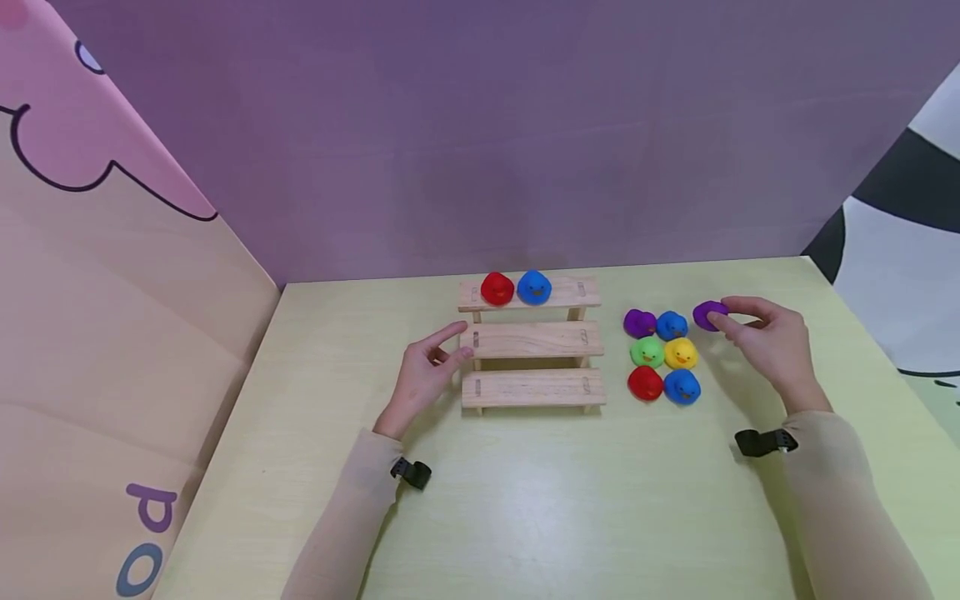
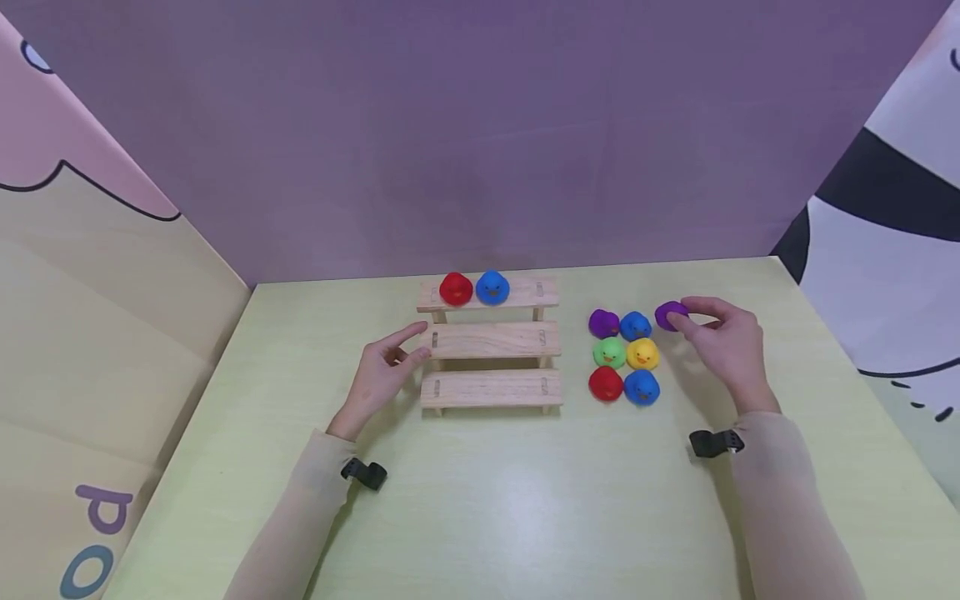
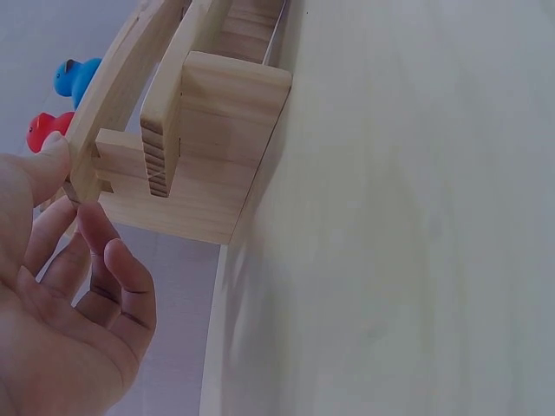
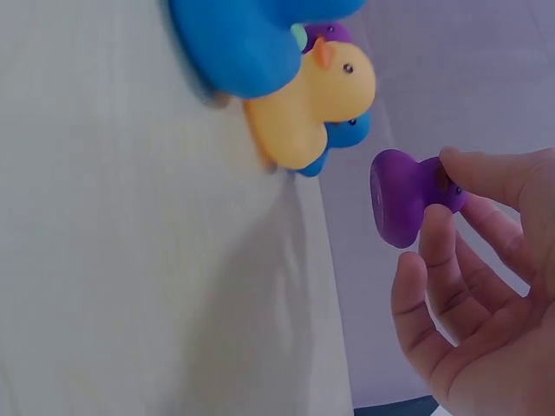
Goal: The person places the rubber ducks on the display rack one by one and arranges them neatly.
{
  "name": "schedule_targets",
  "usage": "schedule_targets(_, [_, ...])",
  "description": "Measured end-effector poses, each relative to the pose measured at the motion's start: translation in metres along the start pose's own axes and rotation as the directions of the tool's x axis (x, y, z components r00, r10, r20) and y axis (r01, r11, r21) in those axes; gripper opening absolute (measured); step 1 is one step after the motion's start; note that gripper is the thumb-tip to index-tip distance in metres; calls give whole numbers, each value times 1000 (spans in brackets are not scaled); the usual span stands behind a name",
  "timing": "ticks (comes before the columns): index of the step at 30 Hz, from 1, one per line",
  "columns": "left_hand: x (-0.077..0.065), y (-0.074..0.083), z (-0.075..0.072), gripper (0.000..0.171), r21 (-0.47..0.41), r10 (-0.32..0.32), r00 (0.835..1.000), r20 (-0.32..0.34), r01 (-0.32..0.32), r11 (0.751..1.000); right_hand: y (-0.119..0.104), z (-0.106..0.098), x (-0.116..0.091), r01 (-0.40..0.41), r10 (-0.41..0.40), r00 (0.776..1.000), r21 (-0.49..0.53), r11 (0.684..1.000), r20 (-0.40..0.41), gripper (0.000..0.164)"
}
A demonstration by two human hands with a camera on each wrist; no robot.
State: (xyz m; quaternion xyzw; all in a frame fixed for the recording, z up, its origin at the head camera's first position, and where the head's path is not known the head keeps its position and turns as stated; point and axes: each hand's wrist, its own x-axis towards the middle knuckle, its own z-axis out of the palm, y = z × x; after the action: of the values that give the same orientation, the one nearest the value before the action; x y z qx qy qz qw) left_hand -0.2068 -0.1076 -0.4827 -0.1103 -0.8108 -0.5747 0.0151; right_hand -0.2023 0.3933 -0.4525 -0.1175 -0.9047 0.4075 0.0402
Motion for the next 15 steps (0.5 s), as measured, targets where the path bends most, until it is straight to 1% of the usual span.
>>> schedule_targets(6, [0,-1,0,42,-7,7,1000,-6,-7,1000,-11,1,-2,37,-36,998,13,999,-53,69])
schedule_targets(15, [0,-1,1,43,-11,-2,1000,-2,2,1000,-27,2,-8,86,-84,994,28,996,-75,65])
